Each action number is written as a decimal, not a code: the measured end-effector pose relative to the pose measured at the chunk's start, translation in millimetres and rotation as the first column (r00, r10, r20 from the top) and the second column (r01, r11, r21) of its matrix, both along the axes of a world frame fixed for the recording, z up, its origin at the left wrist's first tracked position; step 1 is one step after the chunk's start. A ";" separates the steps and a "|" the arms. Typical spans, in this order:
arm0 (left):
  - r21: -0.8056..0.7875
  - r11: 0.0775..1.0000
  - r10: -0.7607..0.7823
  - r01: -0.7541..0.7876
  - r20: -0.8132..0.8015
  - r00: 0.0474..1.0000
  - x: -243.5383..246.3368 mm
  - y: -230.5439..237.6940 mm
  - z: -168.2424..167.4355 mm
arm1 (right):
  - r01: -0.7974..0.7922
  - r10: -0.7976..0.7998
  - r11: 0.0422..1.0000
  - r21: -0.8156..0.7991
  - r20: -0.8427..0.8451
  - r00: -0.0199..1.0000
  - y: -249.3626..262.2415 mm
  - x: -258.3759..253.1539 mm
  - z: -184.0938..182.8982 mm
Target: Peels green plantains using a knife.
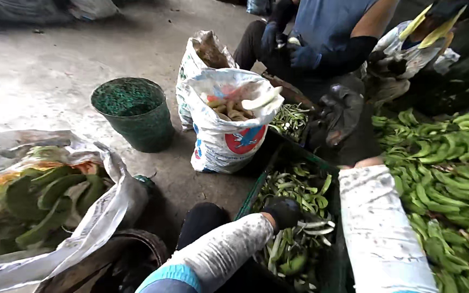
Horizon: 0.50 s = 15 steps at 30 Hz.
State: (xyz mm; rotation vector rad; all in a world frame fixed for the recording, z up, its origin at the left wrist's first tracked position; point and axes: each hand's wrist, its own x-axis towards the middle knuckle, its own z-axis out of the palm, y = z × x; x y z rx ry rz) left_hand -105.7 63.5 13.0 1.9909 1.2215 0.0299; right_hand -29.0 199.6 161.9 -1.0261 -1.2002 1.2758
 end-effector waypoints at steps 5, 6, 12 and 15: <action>0.122 0.984 0.110 -0.130 0.161 0.981 -12.7 7.5 -5.4 | 0.057 -0.040 0.998 -0.020 0.481 0.876 -89.0 98.1 -41.5; 0.179 0.971 0.130 -0.160 0.165 0.978 -12.7 8.3 -7.9 | 0.112 -0.059 0.992 -0.055 0.585 0.809 -106.1 114.5 -51.8; 0.276 0.936 0.181 -0.218 0.153 0.972 -17.4 4.0 10.6 | -0.040 0.176 0.984 -0.172 0.969 0.173 -215.9 192.5 -145.4; 0.299 0.923 0.188 -0.243 0.202 0.961 -13.4 -1.1 13.0 | -0.228 0.272 0.930 -0.289 0.957 -0.103 -257.5 193.8 -197.5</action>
